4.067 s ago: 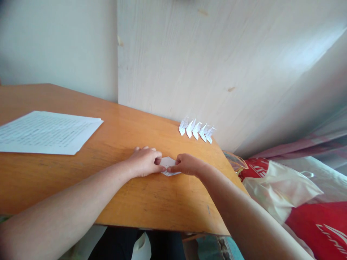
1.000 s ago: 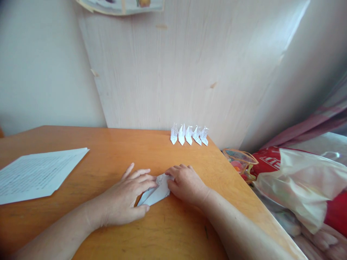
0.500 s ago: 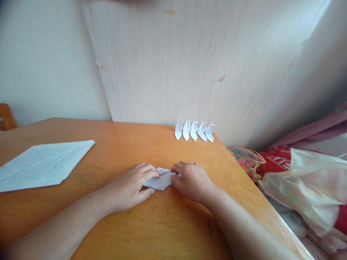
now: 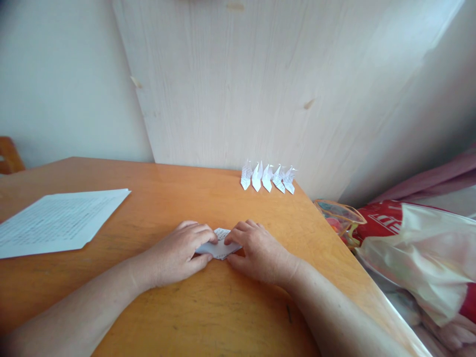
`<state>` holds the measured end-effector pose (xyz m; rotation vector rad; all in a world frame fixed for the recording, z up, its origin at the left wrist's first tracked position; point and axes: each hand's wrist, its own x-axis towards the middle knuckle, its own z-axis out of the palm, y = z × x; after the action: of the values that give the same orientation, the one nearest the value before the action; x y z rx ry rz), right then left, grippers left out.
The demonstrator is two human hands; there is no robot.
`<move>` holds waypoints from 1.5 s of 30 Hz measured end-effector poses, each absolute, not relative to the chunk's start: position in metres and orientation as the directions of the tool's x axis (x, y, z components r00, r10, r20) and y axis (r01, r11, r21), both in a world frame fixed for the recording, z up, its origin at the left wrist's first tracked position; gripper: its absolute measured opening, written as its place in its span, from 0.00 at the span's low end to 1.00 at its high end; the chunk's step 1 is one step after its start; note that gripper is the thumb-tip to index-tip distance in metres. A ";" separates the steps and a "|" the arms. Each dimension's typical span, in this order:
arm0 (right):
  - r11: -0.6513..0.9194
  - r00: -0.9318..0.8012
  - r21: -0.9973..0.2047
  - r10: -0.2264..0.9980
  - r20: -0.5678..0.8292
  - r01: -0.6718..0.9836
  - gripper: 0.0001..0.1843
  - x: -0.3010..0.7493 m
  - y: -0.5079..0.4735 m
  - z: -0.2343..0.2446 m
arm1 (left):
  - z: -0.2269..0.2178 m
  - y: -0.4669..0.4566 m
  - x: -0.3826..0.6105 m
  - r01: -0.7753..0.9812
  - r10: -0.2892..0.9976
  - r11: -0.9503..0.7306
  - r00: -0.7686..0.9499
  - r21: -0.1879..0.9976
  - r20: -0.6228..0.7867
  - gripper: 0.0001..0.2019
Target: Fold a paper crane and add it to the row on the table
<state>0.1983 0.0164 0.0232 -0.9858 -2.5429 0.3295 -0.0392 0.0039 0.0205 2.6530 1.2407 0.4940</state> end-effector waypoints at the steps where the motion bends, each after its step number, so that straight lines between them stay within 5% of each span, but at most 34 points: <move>1: 0.725 -0.676 -0.354 0.685 0.273 0.591 0.13 0.198 0.016 0.023 | 0.021 0.004 -0.039 0.711 0.767 -0.641 0.601 0.288 0.224 0.11; 23: 0.747 -0.729 -0.410 0.642 0.239 0.523 0.10 0.197 0.024 0.017 | 0.022 0.001 -0.038 0.725 0.784 -0.621 0.586 0.298 0.205 0.02; 38: 0.574 -0.619 -0.593 0.770 0.156 0.565 0.05 0.194 0.028 0.016 | 0.017 0.007 -0.034 0.747 0.800 -0.600 0.566 0.287 0.199 0.09; 45: 0.584 -0.607 -0.543 0.778 0.163 0.603 0.05 0.193 0.031 0.015 | 0.018 0.006 -0.034 0.749 0.814 -0.580 0.544 0.321 0.204 0.10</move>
<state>0.1926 0.0308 0.0146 -1.1144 -2.4319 0.6245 -0.0338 0.0056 0.0185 2.5838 1.3242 0.4938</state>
